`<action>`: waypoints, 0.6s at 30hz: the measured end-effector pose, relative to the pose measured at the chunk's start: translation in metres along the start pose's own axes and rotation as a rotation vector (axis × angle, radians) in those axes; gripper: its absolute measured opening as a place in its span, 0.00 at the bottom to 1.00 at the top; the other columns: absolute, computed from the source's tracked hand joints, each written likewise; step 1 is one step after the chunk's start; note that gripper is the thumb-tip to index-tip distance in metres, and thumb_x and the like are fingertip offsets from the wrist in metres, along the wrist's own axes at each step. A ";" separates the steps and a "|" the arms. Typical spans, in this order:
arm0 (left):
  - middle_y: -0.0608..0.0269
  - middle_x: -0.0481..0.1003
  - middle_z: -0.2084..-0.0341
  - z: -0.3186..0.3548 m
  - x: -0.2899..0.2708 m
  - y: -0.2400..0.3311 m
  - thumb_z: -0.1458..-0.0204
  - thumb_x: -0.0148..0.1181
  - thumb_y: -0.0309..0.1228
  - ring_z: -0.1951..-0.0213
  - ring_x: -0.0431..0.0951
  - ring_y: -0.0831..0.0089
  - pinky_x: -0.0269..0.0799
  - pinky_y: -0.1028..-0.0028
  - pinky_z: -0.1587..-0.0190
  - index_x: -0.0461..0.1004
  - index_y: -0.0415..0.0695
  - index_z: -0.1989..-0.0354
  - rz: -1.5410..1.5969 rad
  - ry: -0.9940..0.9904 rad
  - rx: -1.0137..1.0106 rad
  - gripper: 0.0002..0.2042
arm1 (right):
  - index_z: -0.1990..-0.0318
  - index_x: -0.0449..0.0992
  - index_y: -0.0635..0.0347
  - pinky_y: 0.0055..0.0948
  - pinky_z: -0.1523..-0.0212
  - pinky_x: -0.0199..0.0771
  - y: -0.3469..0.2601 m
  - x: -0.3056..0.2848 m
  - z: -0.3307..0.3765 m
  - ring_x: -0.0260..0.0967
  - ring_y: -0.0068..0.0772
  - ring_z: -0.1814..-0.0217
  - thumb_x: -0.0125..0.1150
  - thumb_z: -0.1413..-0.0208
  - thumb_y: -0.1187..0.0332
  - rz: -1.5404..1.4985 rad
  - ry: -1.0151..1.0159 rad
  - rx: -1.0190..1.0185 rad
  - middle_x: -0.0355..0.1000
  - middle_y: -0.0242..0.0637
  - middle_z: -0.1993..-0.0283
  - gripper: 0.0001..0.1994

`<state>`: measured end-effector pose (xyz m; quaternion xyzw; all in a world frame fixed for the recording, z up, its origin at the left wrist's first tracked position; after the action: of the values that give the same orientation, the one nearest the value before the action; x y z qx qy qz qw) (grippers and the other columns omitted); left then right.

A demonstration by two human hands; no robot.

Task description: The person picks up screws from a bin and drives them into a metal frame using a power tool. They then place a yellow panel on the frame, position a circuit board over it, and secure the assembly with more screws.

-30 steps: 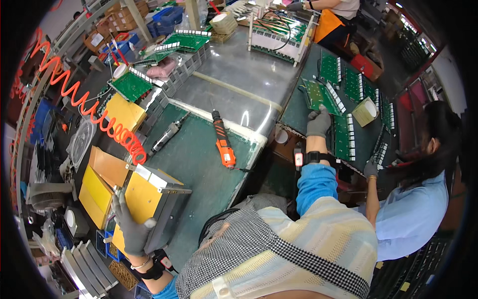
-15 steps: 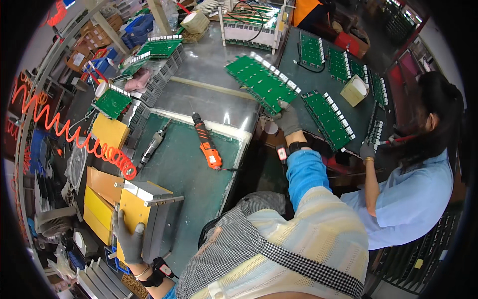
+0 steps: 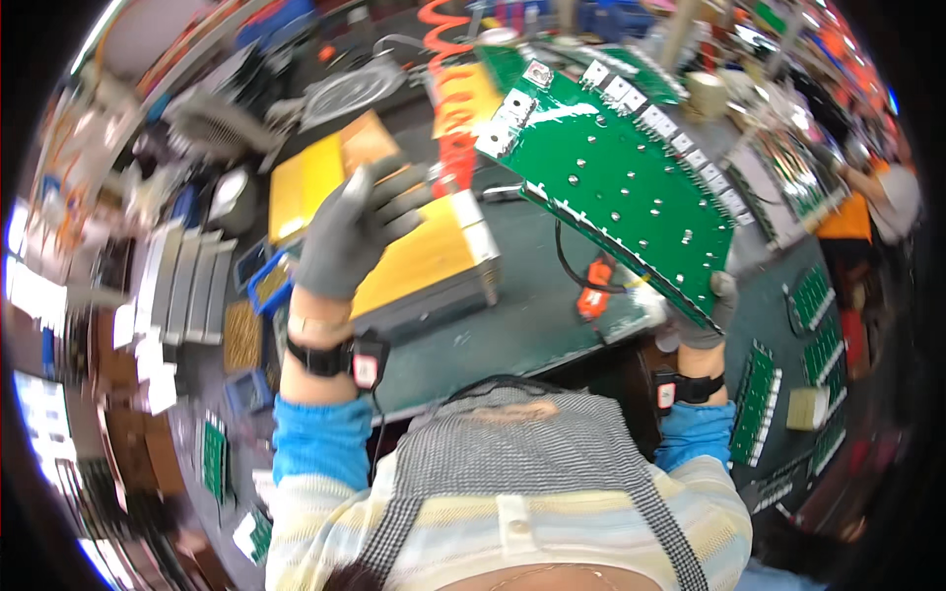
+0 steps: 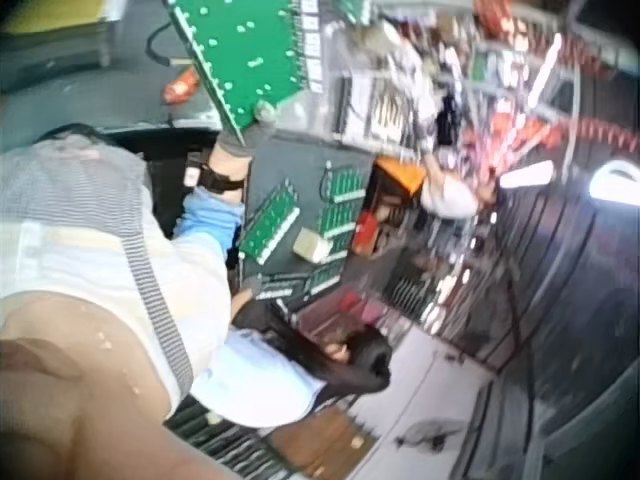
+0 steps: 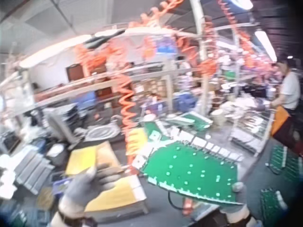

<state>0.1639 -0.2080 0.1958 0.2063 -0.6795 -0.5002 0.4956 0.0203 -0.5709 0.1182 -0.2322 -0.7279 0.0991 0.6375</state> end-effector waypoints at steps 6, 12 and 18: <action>0.59 0.75 0.60 0.026 0.004 0.013 0.42 0.41 0.50 0.66 0.78 0.71 0.76 0.74 0.67 0.66 0.38 0.49 0.108 -0.114 -0.058 0.26 | 0.43 0.61 0.67 0.41 0.53 0.75 0.041 0.057 -0.027 0.70 0.44 0.52 0.58 0.61 0.68 0.218 -0.063 0.184 0.68 0.48 0.50 0.32; 0.57 0.76 0.62 0.052 -0.005 0.020 0.42 0.45 0.36 0.62 0.78 0.70 0.76 0.73 0.63 0.69 0.39 0.52 0.290 0.046 0.035 0.16 | 0.46 0.64 0.67 0.38 0.55 0.75 0.040 0.068 -0.035 0.71 0.39 0.54 0.61 0.53 0.56 0.382 -0.051 0.193 0.70 0.46 0.51 0.30; 0.55 0.76 0.63 0.056 -0.012 -0.004 0.45 0.47 0.34 0.62 0.78 0.69 0.76 0.73 0.62 0.70 0.37 0.55 0.335 0.107 0.011 0.15 | 0.44 0.62 0.66 0.32 0.46 0.65 -0.038 0.113 -0.036 0.64 0.31 0.47 0.57 0.46 0.63 1.469 -0.288 -0.668 0.65 0.40 0.48 0.24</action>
<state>0.1190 -0.1734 0.1863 0.1190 -0.6796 -0.3951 0.6065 0.0386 -0.5569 0.2409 -0.8123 -0.4562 0.2983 0.2076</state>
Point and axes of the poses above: each hand's wrist, its own z-axis away from the middle knuckle, its own x-axis out of the palm, y = z × x, the point moved 7 cm from there along -z, towards the middle knuckle
